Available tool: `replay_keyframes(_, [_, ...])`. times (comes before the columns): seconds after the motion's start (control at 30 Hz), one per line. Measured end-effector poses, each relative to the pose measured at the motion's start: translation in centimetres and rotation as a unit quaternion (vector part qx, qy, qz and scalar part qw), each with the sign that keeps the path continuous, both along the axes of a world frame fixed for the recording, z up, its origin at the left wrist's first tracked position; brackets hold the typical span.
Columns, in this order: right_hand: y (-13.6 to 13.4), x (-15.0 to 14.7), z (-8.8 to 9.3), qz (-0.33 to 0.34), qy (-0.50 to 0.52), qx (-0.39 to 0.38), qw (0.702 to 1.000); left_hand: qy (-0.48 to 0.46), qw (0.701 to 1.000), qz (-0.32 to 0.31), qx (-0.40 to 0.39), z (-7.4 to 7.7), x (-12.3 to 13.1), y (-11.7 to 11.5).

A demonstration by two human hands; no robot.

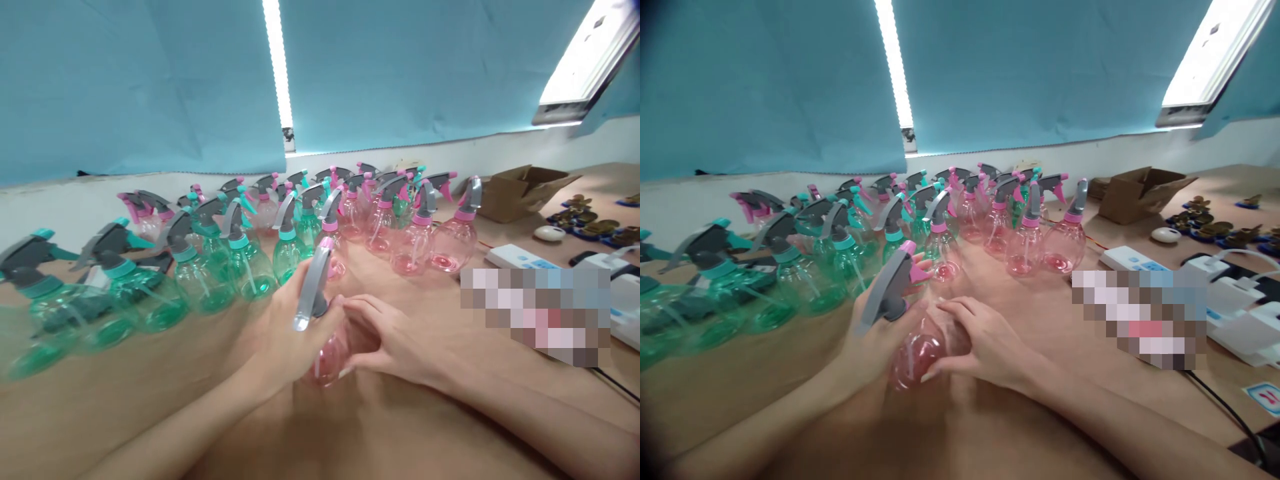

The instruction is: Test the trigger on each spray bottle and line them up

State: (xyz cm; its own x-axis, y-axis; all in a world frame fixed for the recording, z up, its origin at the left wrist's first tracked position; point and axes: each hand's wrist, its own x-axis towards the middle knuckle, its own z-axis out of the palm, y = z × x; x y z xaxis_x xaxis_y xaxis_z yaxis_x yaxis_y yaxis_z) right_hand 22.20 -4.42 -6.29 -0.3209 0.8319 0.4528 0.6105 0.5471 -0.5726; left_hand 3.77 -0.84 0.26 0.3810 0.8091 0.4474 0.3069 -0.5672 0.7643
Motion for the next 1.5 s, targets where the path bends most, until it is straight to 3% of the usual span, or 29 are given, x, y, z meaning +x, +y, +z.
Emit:
replay_keyframes(0.27, [-0.5, 0.2, 0.7, -0.028, 0.099, 0.010, 0.995, -0.030, 0.999, 0.003, 0.013, -0.1, 3.4, 1.1])
replay_keyframes(0.4, [-0.5, 0.2, 1.2, -0.065, 0.101, -0.016, 0.993, -0.024, 0.999, 0.026, 0.035, -0.4, 5.0, 1.8])
replay_keyframes(0.57, [-0.4, 0.7, 1.3, -0.134, 0.103, -0.015, 0.985, -0.035, 0.999, 0.006, 0.040, -1.0, 7.5, 2.8])
replay_keyframes(0.77, [-0.2, 2.8, 2.7, -0.192, 0.018, -0.024, 0.981, -0.004, 0.999, -0.052, -0.003, 0.3, 9.5, 4.2])
replay_keyframes(0.87, [0.5, 4.2, 4.0, -0.243, -0.036, -0.029, 0.969, -0.005, 0.998, -0.063, -0.029, 0.5, 8.6, 4.3])
replay_keyframes(0.93, [1.1, 4.8, 4.7, -0.273, -0.056, -0.041, 0.959, 0.000, 0.999, -0.049, -0.006, -0.2, 7.2, 3.9])
replay_keyframes(1.03, [2.2, 5.1, 5.6, -0.295, -0.092, -0.073, 0.948, 0.047, 0.997, -0.033, 0.047, -2.2, 4.7, 2.7])
replay_keyframes(1.17, [3.8, 4.9, 6.1, -0.320, -0.126, -0.077, 0.936, 0.124, 0.989, -0.055, 0.061, -5.0, 2.3, 1.9])
replay_keyframes(1.3, [5.5, 4.6, 6.1, -0.341, -0.144, -0.075, 0.926, 0.156, 0.983, -0.079, 0.063, -6.6, 1.7, 2.2])
replay_keyframes(1.5, [7.6, 4.6, 5.5, -0.347, -0.175, -0.099, 0.916, 0.181, 0.974, -0.084, 0.105, -7.3, 1.8, 2.3])
